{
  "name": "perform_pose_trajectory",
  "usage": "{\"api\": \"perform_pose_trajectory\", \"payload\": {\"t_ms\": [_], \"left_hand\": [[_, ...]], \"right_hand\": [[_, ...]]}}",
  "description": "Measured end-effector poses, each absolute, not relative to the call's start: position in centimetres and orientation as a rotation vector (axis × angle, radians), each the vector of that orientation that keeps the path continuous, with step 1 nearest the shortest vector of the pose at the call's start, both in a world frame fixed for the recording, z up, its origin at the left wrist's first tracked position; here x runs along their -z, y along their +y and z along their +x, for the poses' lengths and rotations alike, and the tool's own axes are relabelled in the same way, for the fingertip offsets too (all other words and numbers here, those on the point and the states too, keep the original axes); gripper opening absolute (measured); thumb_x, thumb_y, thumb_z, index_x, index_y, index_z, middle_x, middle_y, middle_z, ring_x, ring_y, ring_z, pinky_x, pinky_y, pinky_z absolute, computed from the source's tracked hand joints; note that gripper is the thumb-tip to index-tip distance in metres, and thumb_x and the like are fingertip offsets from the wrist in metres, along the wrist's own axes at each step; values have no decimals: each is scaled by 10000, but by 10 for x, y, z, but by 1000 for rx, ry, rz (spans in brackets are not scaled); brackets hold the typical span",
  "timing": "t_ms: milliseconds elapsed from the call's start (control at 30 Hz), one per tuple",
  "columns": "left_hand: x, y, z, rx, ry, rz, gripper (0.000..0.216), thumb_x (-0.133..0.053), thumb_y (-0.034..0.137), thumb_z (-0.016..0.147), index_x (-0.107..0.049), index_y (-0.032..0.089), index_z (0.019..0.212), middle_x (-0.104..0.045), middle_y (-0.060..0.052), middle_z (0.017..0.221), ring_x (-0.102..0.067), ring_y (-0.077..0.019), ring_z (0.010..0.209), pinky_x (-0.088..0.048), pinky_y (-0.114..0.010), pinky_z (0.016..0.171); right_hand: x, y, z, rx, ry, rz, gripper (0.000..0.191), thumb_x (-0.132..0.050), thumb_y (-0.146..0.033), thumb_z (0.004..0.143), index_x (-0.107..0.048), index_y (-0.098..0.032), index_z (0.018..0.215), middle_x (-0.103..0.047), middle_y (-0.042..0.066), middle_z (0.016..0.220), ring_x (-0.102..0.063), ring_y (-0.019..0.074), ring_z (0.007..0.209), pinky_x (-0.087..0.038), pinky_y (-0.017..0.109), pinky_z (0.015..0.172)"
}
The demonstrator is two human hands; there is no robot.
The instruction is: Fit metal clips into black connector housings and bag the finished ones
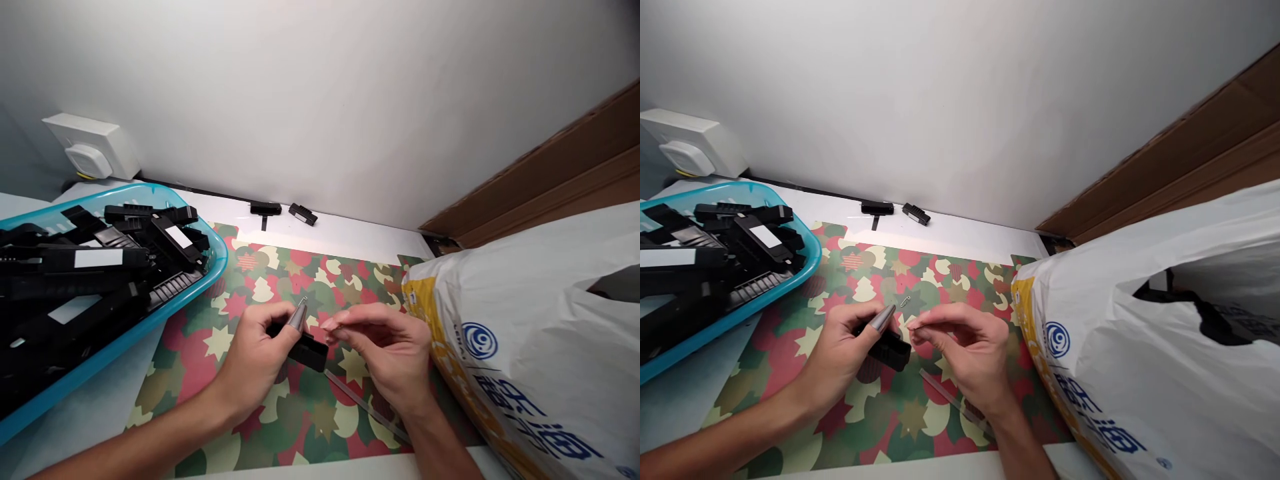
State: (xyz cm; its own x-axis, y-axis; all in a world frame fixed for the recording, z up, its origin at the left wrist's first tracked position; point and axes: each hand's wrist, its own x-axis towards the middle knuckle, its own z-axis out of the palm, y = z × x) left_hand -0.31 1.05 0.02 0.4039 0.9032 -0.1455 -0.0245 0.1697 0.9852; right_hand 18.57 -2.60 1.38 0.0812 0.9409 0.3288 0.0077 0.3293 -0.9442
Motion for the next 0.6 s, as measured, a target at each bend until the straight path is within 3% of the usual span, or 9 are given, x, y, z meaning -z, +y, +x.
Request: {"api": "perform_pose_trajectory", "payload": {"t_ms": [200, 467, 600], "left_hand": [[0, 10, -3, -798, 913, 1167, 383, -630, 398, 924, -585, 189, 607, -492, 25, 526, -412, -104, 455, -304, -243, 422], [0, 8, -2, -810, 913, 1185, 288, -636, 275, 868, -605, 184, 596, -526, 28, 530, -437, -93, 436, -303, -239, 419], [0, 8, -2, -811, 875, 1201, 289, -620, 265, 890, -639, 181, 613, -546, 25, 528, -468, -101, 448, -324, -242, 433]], "right_hand": [[-20, -28, 192, -1055, -1489, -940, 213, -808, -88, 914, -889, -282, 952, -784, 27, 844, -723, 153, 708, -631, 249, 598], [-15, -25, 193, -1169, -1470, -941, 47, -878, -235, 898, -862, -264, 865, -757, 9, 759, -645, 164, 737, -543, 294, 707], [-15, -27, 195, -1241, -1501, -973, 73, -848, -303, 934, -847, -258, 877, -730, 17, 799, -629, 177, 788, -519, 318, 758]]}}
